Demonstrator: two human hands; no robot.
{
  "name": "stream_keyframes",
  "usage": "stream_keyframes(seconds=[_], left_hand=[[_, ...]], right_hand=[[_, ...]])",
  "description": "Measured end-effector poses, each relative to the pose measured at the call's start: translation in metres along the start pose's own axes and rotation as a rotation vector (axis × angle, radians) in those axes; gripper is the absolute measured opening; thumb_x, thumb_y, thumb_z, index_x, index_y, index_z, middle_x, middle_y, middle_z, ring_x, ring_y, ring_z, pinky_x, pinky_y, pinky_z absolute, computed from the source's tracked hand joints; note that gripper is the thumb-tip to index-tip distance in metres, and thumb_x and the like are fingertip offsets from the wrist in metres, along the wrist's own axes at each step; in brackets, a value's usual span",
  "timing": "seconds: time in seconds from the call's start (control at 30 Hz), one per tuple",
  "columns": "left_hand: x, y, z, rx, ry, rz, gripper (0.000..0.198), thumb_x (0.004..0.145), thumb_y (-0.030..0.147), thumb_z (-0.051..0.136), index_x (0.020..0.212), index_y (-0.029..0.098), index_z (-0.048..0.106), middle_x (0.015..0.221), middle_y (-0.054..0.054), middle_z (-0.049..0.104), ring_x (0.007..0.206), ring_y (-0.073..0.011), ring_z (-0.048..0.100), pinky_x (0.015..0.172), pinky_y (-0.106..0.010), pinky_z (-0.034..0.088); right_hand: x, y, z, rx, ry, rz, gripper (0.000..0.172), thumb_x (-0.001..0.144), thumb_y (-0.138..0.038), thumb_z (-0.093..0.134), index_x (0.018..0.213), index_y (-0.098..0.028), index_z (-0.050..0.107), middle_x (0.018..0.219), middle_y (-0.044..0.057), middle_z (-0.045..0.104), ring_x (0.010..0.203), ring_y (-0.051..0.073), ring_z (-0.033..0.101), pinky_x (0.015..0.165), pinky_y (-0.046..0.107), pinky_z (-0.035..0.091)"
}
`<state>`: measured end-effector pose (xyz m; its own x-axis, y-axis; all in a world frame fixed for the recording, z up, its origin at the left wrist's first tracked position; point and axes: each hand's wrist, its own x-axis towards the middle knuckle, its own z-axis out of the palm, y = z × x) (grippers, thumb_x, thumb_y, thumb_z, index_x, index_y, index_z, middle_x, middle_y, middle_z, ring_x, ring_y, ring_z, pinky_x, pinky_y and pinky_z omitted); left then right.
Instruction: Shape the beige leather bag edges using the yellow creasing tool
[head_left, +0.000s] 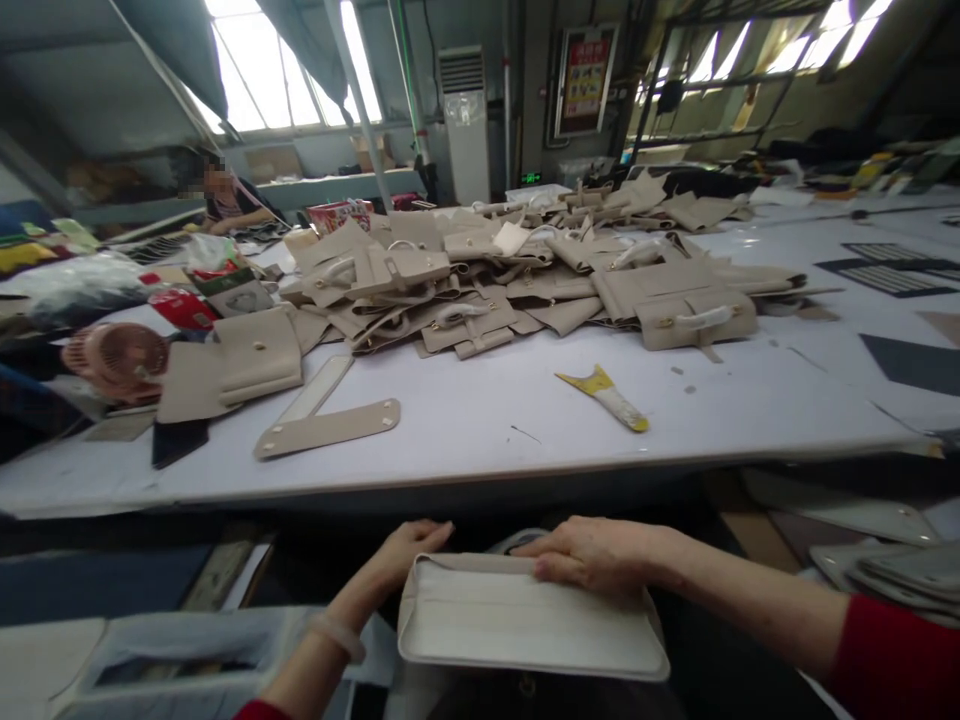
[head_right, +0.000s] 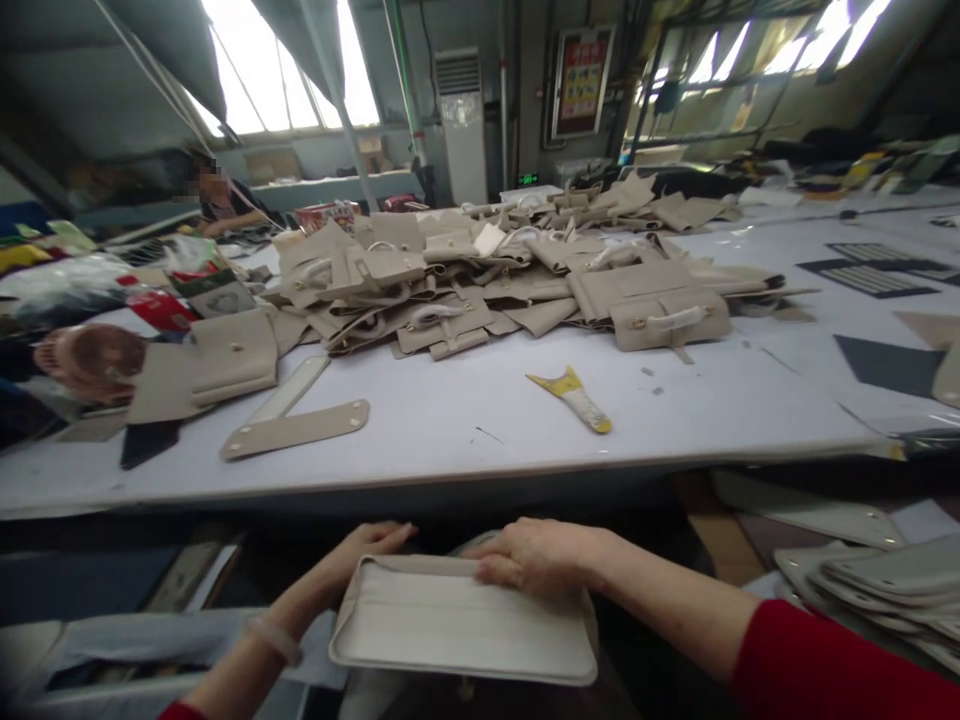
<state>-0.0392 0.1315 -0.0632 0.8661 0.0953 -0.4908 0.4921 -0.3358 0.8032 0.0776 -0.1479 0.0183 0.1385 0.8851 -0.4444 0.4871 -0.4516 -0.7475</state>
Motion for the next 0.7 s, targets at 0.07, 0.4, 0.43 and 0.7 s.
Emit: stream_keyframes(seconds=[0.07, 0.4, 0.43, 0.7], left_hand=[[-0.004, 0.021, -0.015, 0.006, -0.076, 0.032, 0.057, 0.08, 0.065, 0.064, 0.104, 0.016, 0.075, 0.109, -0.008, 0.073, 0.108, -0.0279, 0.061, 0.088, -0.032, 0.047], [-0.011, 0.063, -0.033, 0.076, -0.569, -0.062, 0.033, 0.08, 0.047, 0.072, 0.097, 0.019, 0.079, 0.091, -0.001, 0.076, 0.076, -0.0173, 0.063, 0.069, -0.022, 0.043], [-0.008, 0.062, -0.033, 0.064, -0.606, -0.07, 0.034, 0.081, 0.048, 0.072, 0.096, 0.019, 0.079, 0.089, -0.001, 0.076, 0.075, -0.0169, 0.062, 0.068, -0.022, 0.043], [0.011, 0.063, -0.027, 0.183, -0.66, -0.048, 0.044, 0.078, 0.055, 0.07, 0.103, 0.019, 0.077, 0.092, -0.002, 0.076, 0.079, -0.0216, 0.064, 0.066, -0.024, 0.045]], right_hand=[[-0.014, 0.006, -0.004, 0.049, -0.016, 0.016, 0.043, 0.098, -0.044, 0.04, 0.137, -0.037, 0.056, 0.126, 0.0, 0.069, 0.11, 0.025, 0.065, 0.091, 0.035, 0.047], [-0.037, 0.025, -0.003, 0.188, 0.033, 0.168, 0.042, 0.095, -0.045, 0.048, 0.131, -0.029, 0.064, 0.118, 0.004, 0.071, 0.103, 0.025, 0.066, 0.082, 0.028, 0.048], [-0.034, 0.024, -0.003, 0.168, 0.033, 0.18, 0.043, 0.095, -0.046, 0.048, 0.13, -0.029, 0.065, 0.116, 0.004, 0.072, 0.101, 0.024, 0.066, 0.08, 0.027, 0.048], [0.005, 0.006, -0.006, 0.042, -0.023, 0.209, 0.048, 0.091, -0.059, 0.047, 0.124, -0.032, 0.069, 0.116, 0.006, 0.073, 0.104, 0.027, 0.066, 0.082, 0.034, 0.047]])
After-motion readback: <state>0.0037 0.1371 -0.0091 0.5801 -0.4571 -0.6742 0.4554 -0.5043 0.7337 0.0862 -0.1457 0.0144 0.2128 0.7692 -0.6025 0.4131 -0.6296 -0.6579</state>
